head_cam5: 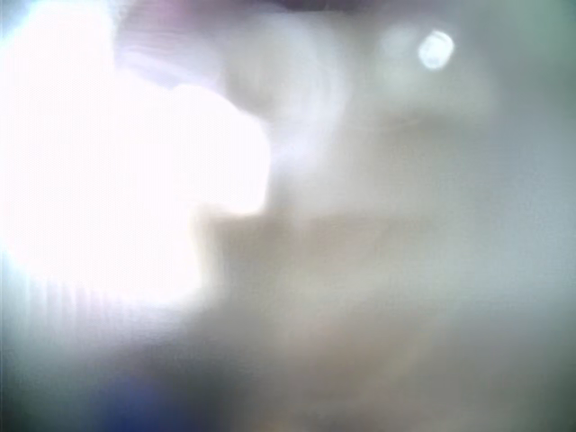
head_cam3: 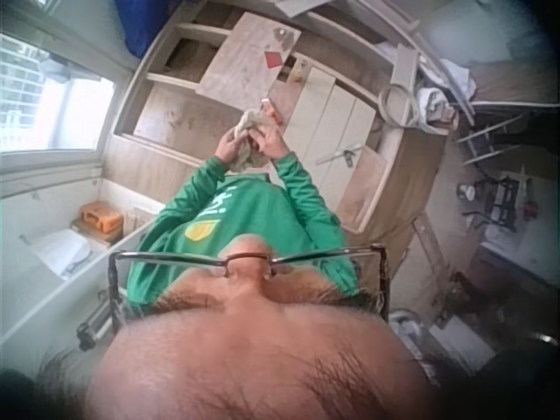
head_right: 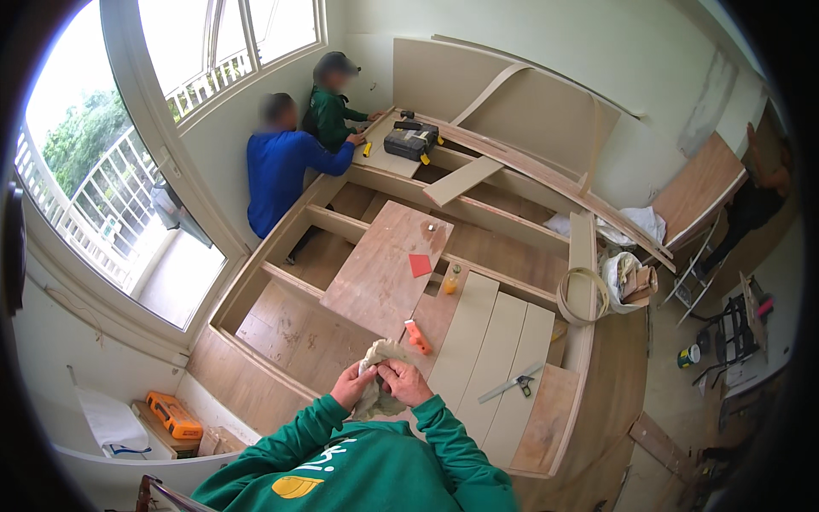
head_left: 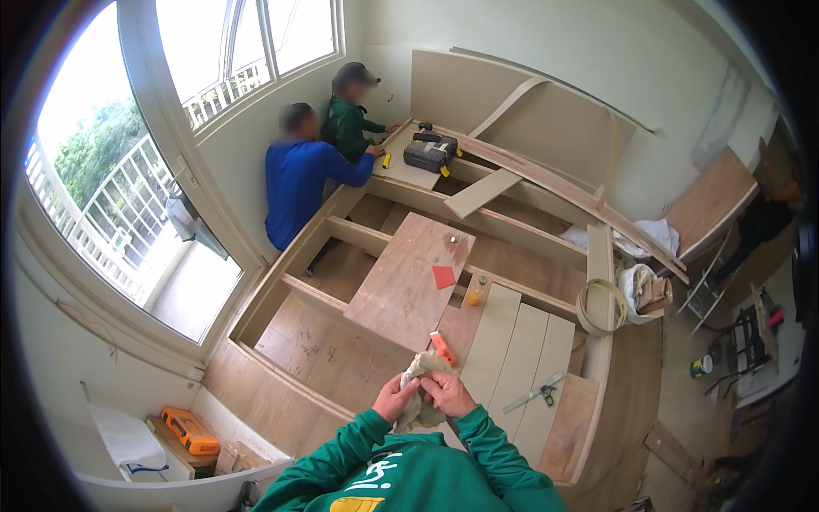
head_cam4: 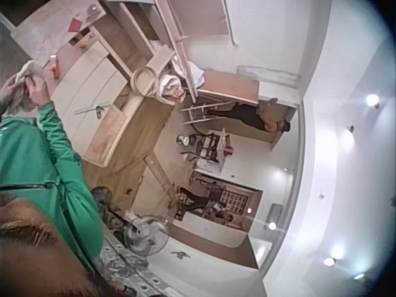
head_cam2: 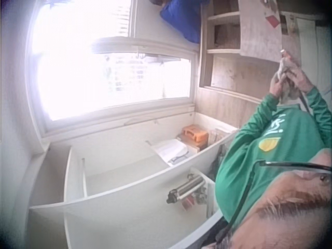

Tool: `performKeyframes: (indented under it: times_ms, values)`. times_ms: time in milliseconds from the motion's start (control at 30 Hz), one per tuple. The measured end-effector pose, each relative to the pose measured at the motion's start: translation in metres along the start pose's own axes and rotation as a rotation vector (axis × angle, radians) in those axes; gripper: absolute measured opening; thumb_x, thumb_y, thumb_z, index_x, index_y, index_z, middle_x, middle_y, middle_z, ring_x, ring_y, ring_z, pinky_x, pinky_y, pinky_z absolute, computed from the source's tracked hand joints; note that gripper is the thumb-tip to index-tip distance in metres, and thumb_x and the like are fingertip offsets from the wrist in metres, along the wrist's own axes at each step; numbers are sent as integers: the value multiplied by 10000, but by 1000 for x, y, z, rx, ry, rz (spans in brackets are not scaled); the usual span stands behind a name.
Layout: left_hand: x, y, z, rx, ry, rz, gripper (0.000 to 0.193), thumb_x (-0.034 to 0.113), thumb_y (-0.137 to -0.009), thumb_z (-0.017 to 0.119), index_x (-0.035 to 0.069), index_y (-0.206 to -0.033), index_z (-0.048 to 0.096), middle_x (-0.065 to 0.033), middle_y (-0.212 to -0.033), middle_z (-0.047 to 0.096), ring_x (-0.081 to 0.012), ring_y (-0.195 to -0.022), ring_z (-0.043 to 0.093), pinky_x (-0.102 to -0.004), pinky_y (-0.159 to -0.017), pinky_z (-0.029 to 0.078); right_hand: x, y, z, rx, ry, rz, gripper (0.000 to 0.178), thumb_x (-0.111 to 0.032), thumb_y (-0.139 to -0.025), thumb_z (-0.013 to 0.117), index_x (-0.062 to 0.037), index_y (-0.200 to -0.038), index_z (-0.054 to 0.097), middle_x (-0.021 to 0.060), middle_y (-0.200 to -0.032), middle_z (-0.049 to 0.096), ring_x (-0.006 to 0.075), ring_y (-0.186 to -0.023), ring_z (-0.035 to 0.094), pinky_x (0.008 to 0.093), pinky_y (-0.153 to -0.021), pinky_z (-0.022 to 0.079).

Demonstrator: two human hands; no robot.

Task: The person handles a small white object and a plastic bag, then picks up a metal bracket and examines it. Two other people work on a wooden cabinet in the background.

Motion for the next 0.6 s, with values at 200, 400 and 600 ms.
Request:
performKeyframes:
  times_ms: [200, 400, 600]
  values:
    - [19, 2, 0, -108, -169, 48, 271, 204, -936, 559, 38, -1149, 538, -5, -986, 601, -91, -883, 547, -271, -788, 469, 14, 2, 4, -8, -137, 59, 220, -230, -953, 510, -68, -1019, 642, -9, -673, 557, 57, -575, 504, 218, -499, 425]
    - [24, -2, -6, -101, -331, 110, 243, 192, -927, 573, 38, -1114, 550, -9, -964, 610, -85, -871, 544, -273, -784, 467, 10, 4, 11, 51, -85, -12, 208, -225, -956, 517, -80, -1045, 636, -10, -675, 570, 59, -566, 522, 219, -511, 452]
    - [45, 3, -2, -30, -618, 196, 215, 204, -896, 608, 42, -1037, 595, -37, -888, 625, -95, -812, 546, -290, -740, 472, 3, 5, 10, 47, -76, -39, 206, -215, -958, 512, -74, -1054, 628, 6, -695, 594, 69, -577, 555, 225, -527, 480]
Point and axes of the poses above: each hand's wrist, its own y-axis away from the middle knuckle, its own z-axis out of the palm, x = y × z, the point moved 5 cm from there along -y, towards the middle knuckle
